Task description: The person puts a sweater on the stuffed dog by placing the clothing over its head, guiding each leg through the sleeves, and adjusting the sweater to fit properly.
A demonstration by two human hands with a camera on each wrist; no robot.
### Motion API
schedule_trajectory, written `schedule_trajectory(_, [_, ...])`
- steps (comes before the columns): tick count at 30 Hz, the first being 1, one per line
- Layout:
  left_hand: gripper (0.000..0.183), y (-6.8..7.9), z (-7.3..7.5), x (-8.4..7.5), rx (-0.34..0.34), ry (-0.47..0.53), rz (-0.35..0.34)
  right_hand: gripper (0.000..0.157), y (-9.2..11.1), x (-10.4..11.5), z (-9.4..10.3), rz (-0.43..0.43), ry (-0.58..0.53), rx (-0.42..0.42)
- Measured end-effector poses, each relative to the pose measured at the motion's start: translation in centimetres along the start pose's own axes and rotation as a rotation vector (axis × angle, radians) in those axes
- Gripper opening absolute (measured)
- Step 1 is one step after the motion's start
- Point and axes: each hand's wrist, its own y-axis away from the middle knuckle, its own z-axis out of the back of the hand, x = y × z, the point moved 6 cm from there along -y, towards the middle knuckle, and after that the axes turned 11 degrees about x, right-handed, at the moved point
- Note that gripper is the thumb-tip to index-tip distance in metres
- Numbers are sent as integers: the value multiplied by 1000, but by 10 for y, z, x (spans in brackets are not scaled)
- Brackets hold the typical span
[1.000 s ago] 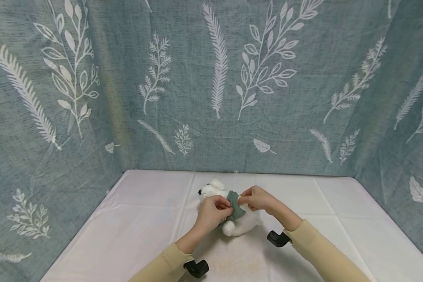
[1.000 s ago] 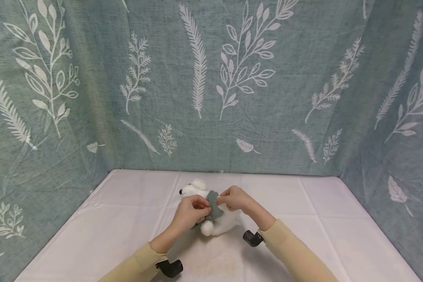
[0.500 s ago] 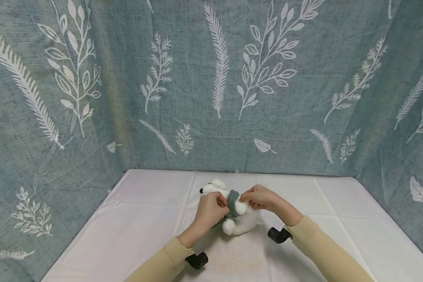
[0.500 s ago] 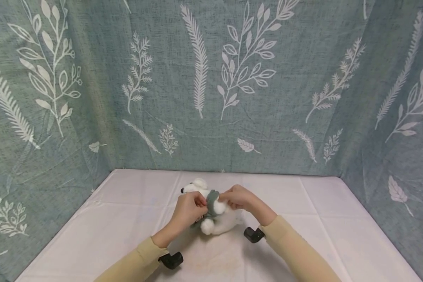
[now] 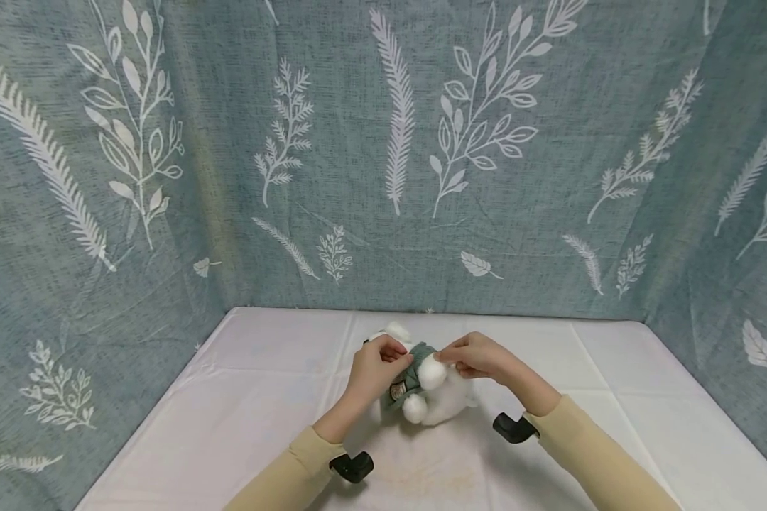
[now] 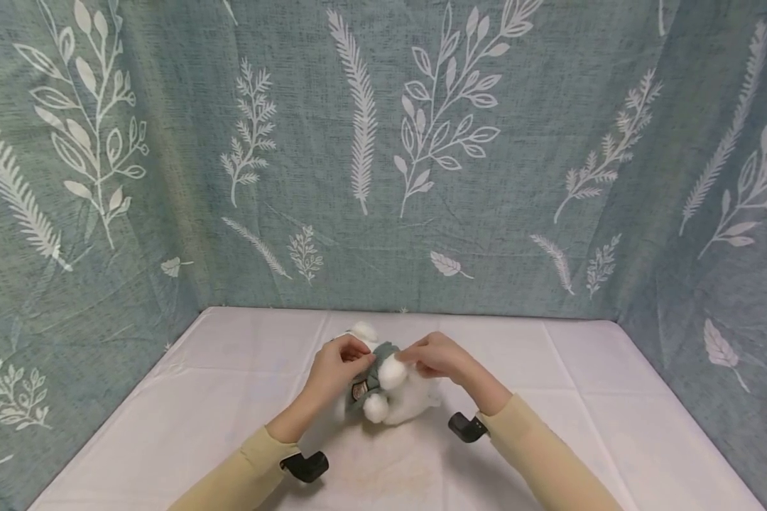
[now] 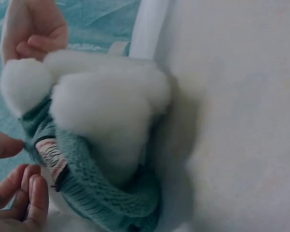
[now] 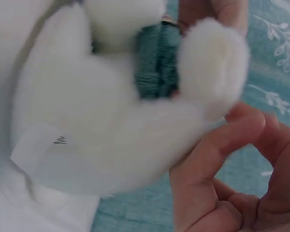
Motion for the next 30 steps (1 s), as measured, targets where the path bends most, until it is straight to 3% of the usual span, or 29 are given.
schedule_trajectory(5, [9, -3, 6, -1, -22, 8, -6, 35, 15, 4, 1, 65, -24, 1])
schedule_trajectory(10, [9, -8, 4, -4, 14, 0, -8, 34, 21, 3, -4, 104, -12, 33])
schedule_trajectory(15, [9, -14, 0, -6, 51, -32, 20, 38, 16, -1, -14, 90, 8, 33])
schedule_trajectory(25, [13, -20, -5, -8, 100, -12, 39, 28, 6, -5, -18, 22, -39, -105])
schedule_trajectory(30, [11, -22, -6, -5, 57, -22, 4, 28, 5, -6, -20, 6, -68, -113])
